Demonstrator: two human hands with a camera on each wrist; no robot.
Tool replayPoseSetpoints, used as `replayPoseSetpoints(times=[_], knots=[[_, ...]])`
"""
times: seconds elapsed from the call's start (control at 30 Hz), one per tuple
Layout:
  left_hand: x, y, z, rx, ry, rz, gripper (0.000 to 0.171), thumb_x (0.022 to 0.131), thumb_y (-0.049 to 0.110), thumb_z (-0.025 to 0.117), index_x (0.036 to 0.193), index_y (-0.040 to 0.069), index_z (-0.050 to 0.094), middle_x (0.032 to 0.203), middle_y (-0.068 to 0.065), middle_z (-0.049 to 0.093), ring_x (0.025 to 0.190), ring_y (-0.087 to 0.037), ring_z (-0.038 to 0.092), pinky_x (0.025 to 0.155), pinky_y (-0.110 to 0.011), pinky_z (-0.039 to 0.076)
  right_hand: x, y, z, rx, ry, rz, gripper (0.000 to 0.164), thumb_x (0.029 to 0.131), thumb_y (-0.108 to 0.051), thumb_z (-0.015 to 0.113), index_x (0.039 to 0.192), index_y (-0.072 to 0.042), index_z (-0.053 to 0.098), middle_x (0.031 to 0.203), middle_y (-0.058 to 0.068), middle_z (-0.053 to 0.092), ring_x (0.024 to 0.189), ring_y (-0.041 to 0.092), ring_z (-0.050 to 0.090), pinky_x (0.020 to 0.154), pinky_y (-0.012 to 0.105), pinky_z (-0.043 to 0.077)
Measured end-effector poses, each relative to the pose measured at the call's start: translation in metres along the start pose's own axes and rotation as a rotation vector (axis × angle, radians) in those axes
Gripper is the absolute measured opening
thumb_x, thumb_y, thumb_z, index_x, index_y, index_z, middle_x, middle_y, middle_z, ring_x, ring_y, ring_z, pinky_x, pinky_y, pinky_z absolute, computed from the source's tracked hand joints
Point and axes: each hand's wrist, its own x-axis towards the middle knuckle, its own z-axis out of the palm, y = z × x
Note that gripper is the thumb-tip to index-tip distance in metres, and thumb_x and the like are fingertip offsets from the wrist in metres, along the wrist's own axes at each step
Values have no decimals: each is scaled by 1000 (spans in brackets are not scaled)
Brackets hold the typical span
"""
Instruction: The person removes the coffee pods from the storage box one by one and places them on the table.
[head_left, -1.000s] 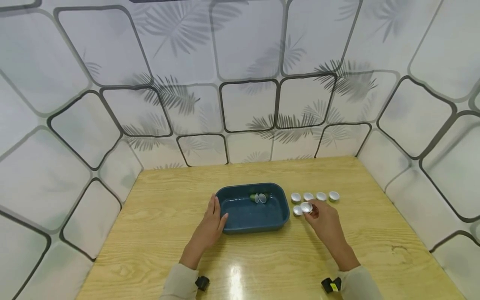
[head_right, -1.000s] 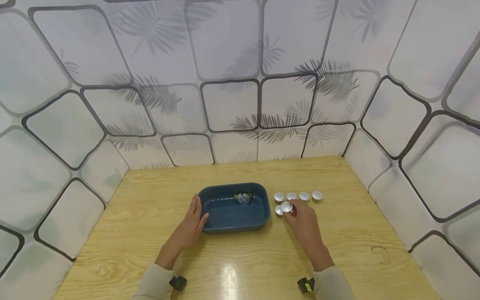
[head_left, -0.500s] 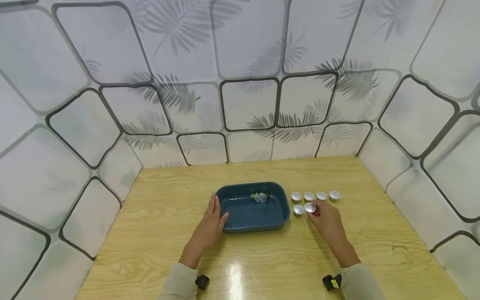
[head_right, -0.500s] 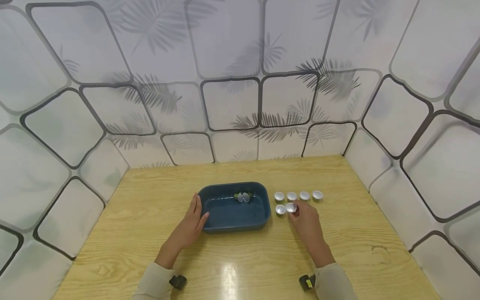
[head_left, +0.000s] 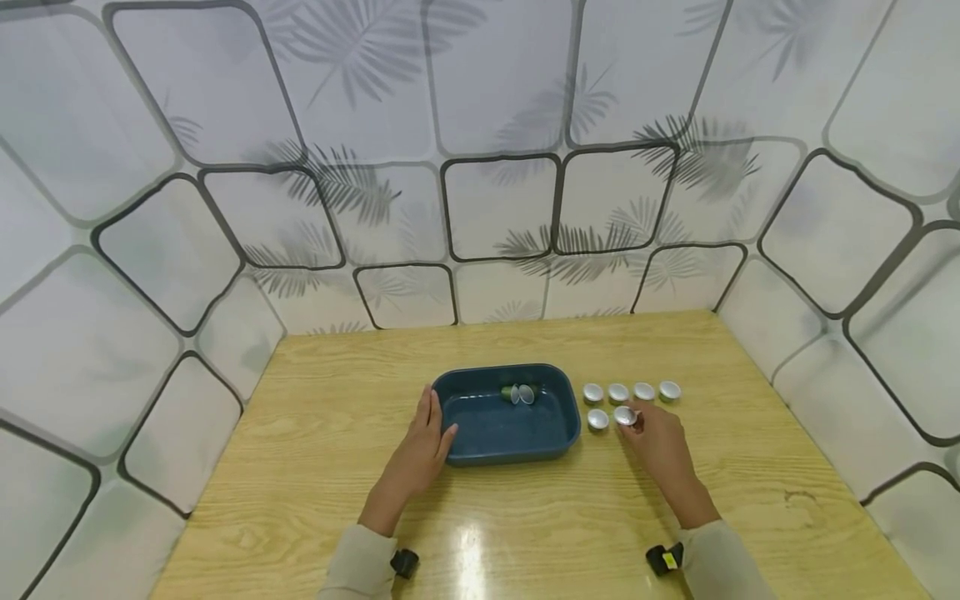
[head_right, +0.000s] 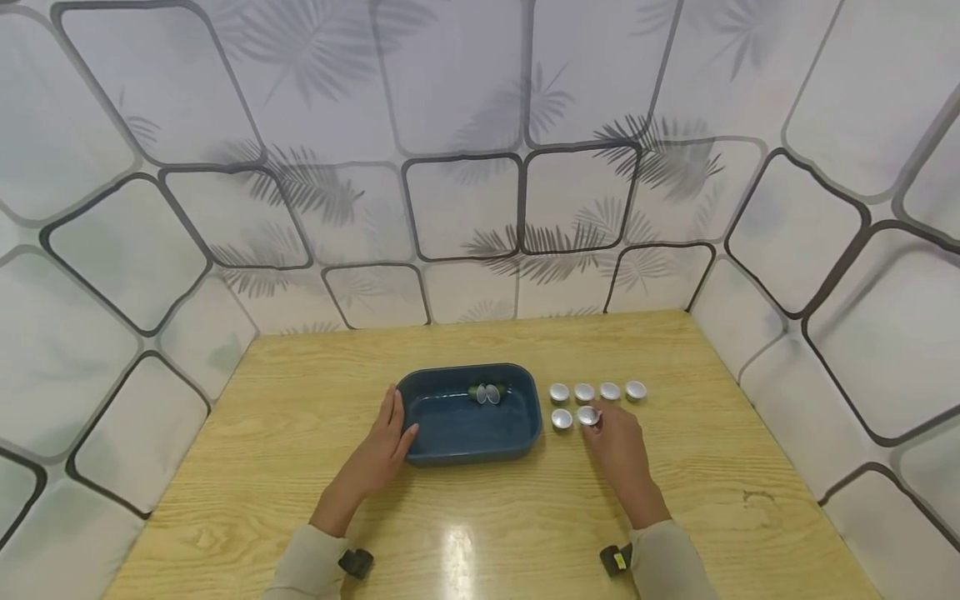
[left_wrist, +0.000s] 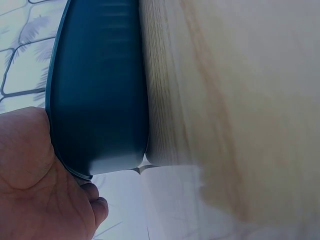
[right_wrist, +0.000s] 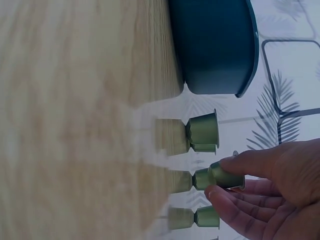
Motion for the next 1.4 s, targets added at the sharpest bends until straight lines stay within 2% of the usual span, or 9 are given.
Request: replayPoseSetpoints(times=[0.13, 0.43, 0.6, 0.9, 1.4], knots=[[0, 0, -1, 3, 3, 5, 72, 112, 32, 39, 157, -12, 5, 166, -25, -9, 153, -41, 9, 118, -59, 23, 1, 1, 2, -7, -13, -4, 18, 87, 1, 77, 102, 5, 69, 76, 10, 67, 69, 22, 62, 60, 38, 50], [0, -1, 0, 14, -3, 8, 71, 112, 32, 38, 157, -12, 4, 166, -25, -9, 154, -40, 8, 118, -59, 23, 3, 4, 1, -24, -114, 63, 17, 89, -3, 76, 98, 3, 63, 78, 10, 67, 69, 23, 61, 61, 42, 50], [0, 0, -1, 13, -8, -3, 71, 112, 32, 39, 157, -12, 4, 167, -24, -9, 154, -39, 8, 119, -58, 23, 4, 6, 1, -35, -156, 89, 20, 89, -3, 75, 101, 6, 62, 79, 12, 67, 70, 25, 63, 62, 43, 51], [1, 2, -2, 15, -17, -13, 71, 112, 31, 39, 157, -12, 4, 167, -25, -8, 154, -40, 9, 118, -58, 24, 7, 3, 0, -48, -145, 78, 20, 90, -4, 73, 104, 5, 62, 81, 14, 68, 69, 25, 63, 62, 45, 50], [1, 1, -2, 20, -20, -6, 72, 112, 32, 38, 157, -13, 4, 166, -25, -9, 154, -39, 8, 119, -57, 24, 8, 7, 1, -14, -188, 105, 25, 88, -4, 77, 106, 4, 62, 82, 11, 67, 72, 24, 62, 64, 45, 50]])
